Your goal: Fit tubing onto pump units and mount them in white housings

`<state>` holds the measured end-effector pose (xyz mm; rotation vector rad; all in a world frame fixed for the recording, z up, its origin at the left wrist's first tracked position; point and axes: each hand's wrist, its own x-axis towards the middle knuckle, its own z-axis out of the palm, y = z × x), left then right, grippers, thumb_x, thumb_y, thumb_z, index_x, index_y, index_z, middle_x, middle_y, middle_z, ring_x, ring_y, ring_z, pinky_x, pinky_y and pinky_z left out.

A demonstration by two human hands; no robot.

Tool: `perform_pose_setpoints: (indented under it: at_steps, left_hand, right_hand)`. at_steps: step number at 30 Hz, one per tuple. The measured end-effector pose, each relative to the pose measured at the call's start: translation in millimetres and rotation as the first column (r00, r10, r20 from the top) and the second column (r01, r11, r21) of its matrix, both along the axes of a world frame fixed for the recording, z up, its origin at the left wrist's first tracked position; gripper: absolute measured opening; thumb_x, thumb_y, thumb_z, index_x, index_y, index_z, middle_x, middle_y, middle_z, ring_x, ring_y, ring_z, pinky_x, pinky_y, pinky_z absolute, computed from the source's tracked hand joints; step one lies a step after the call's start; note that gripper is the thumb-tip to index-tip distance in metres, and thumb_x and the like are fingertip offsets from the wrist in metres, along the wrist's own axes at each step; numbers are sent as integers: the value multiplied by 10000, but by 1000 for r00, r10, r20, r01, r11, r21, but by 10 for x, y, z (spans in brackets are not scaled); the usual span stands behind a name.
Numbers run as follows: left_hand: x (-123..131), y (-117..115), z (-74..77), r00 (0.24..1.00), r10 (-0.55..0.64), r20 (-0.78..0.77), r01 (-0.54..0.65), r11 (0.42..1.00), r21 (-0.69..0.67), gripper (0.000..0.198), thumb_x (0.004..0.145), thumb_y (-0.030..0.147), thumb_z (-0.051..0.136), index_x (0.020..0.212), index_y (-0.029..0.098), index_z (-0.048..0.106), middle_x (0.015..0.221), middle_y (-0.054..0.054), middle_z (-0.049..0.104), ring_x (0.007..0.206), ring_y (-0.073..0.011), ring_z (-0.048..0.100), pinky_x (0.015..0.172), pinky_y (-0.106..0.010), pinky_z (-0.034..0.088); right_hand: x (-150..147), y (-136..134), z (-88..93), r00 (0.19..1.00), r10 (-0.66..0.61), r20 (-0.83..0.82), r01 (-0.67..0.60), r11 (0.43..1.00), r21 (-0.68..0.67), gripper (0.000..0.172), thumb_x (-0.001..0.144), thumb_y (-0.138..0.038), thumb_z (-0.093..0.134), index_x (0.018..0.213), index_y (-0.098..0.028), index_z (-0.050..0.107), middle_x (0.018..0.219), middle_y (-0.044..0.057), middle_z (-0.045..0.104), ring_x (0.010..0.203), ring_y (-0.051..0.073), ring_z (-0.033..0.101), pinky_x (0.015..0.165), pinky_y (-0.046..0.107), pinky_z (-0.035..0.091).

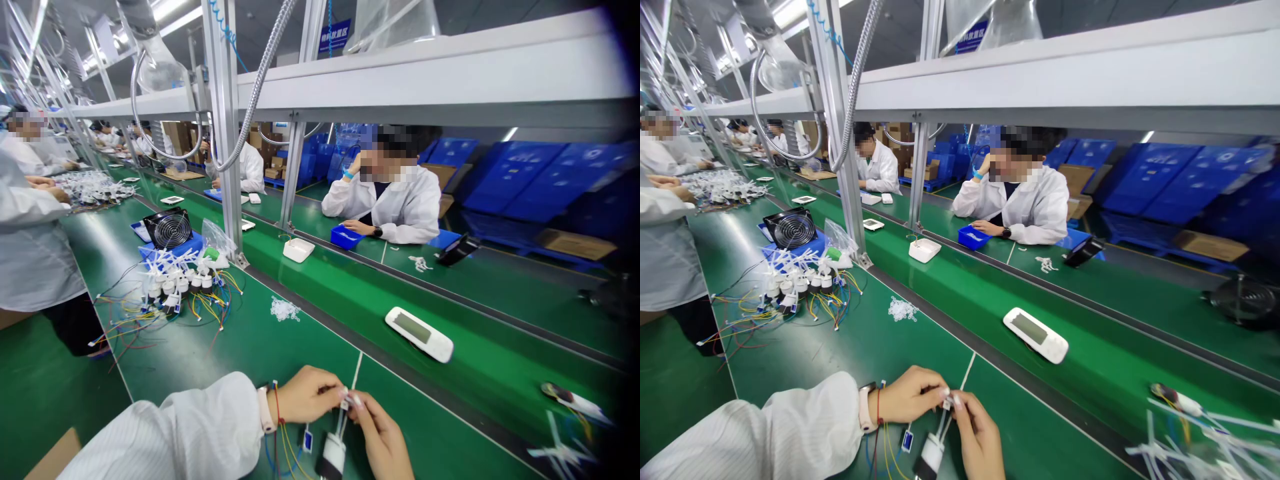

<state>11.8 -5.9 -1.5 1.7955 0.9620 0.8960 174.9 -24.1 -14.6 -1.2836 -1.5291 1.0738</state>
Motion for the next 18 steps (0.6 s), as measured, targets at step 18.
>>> perform_pose_setpoints:
  at_steps: [18]
  left_hand:
    - [-2, -10, 61, 1000, -17, -8, 17, 999, -35, 314, 847, 323, 452, 786, 85, 648, 613, -18, 550, 539, -72, 421, 505, -160, 319]
  right_hand:
    - [1, -21, 24, 999, 8, 34, -8, 1000, 15, 370, 795, -492, 481, 800, -162, 648, 641, 34, 579, 620, 159, 549, 589, 212, 470]
